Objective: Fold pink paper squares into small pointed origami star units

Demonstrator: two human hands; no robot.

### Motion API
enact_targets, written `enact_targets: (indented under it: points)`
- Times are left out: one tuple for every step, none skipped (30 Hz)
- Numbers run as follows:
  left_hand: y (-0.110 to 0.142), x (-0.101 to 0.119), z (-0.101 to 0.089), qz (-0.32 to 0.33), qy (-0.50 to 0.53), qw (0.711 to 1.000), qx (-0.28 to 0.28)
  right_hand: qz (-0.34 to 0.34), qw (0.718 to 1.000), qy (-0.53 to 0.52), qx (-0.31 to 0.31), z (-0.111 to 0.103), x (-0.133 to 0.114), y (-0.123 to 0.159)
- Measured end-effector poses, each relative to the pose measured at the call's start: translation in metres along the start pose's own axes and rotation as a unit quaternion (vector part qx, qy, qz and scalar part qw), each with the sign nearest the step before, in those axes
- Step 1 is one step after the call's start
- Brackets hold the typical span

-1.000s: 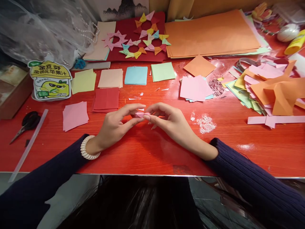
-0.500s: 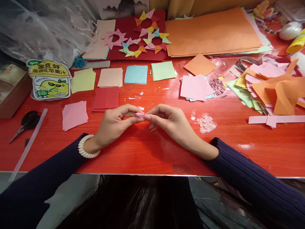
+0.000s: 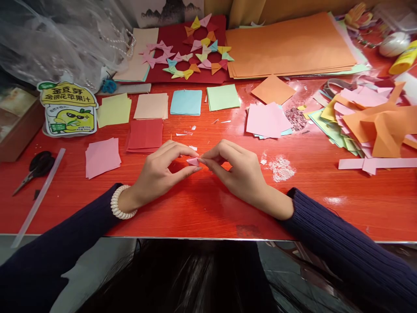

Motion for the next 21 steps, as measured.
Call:
enact_targets:
  points:
    - [0.0002,0.0000,0.0005,0.001,-0.001,1.000,-0.003,-0.012,1.000,0.015,0.001,0.0000,-0.0008,0.0001]
    - [0.0004,0.0002,0.0009,0.002,-0.001,1.000,-0.005,-0.024,0.999,0.027,0.003,-0.0001,-0.0016,0.0001]
    - [0.0005,0.0004,0.0013,0.002,-0.003,1.000,-0.008,-0.035,0.999,0.035,0.004,-0.0001,-0.0024,0.0002]
    - [0.0007,0.0006,0.0016,0.004,-0.005,1.000,-0.010,-0.044,0.998,0.039,0.003,0.0000,-0.0031,0.0002]
    - [0.0008,0.0010,0.0017,0.007,-0.008,1.000,-0.011,-0.053,0.998,0.040,-0.001,0.0004,-0.0038,0.0003]
    - [0.0010,0.0014,0.0016,0.011,-0.011,1.000,-0.009,-0.059,0.998,0.037,-0.008,0.0009,-0.0042,0.0005]
    - [0.0012,0.0018,0.0015,0.015,-0.013,1.000,-0.007,-0.063,0.997,0.033,-0.016,0.0016,-0.0043,0.0006]
    - [0.0014,0.0021,0.0013,0.018,-0.014,1.000,-0.005,-0.067,0.997,0.027,-0.022,0.0021,-0.0044,0.0007]
    - [0.0016,0.0022,0.0012,0.021,-0.014,1.000,-0.004,-0.070,0.997,0.018,-0.027,0.0026,-0.0042,0.0007]
    - [0.0018,0.0022,0.0011,0.022,-0.013,1.000,-0.002,-0.073,0.997,0.009,-0.028,0.0028,-0.0039,0.0006]
    - [0.0020,0.0020,0.0010,0.022,-0.012,1.000,-0.001,-0.075,0.997,-0.001,-0.029,0.0032,-0.0035,0.0004]
    - [0.0022,0.0017,0.0010,0.021,-0.009,1.000,0.000,-0.077,0.997,-0.011,-0.030,0.0036,-0.0030,0.0001]
    - [0.0024,0.0013,0.0011,0.020,-0.005,1.000,0.000,-0.079,0.996,-0.022,-0.034,0.0043,-0.0025,-0.0002]
    - [0.0026,0.0009,0.0013,0.018,0.000,1.000,-0.001,-0.079,0.996,-0.032,-0.041,0.0053,-0.0021,-0.0005]
    - [0.0027,0.0005,0.0016,0.016,0.005,1.000,-0.003,-0.079,0.995,-0.040,-0.050,0.0064,-0.0016,-0.0007]
    - [0.0029,0.0003,0.0020,0.015,0.011,1.000,-0.007,-0.079,0.994,-0.045,-0.056,0.0073,-0.0013,-0.0009]
    - [0.0029,0.0000,0.0025,0.014,0.016,1.000,-0.013,-0.078,0.994,-0.047,-0.060,0.0079,-0.0011,-0.0011]
    - [0.0029,-0.0002,0.0031,0.012,0.020,1.000,-0.021,-0.077,0.994,-0.046,-0.061,0.0081,-0.0008,-0.0012]
    - [0.0027,-0.0002,0.0036,0.010,0.021,0.999,-0.029,-0.073,0.995,-0.042,-0.059,0.0080,-0.0005,-0.0013]
    - [0.0024,-0.0002,0.0039,0.010,0.021,0.999,-0.036,-0.067,0.996,-0.037,-0.055,0.0076,0.0000,-0.0014]
    - [0.0020,-0.0002,0.0039,0.008,0.021,0.999,-0.041,-0.059,0.996,-0.031,-0.050,0.0069,0.0005,-0.0015]
Point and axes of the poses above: each hand's wrist, its own y-axis away from the middle knuckle, its own z-axis out of the palm, x = y × z, the point moved 4 cm from there along -y, towards the middle knuckle, and after that the axes turned 4 degrees about -z, right-handed, at the moved point
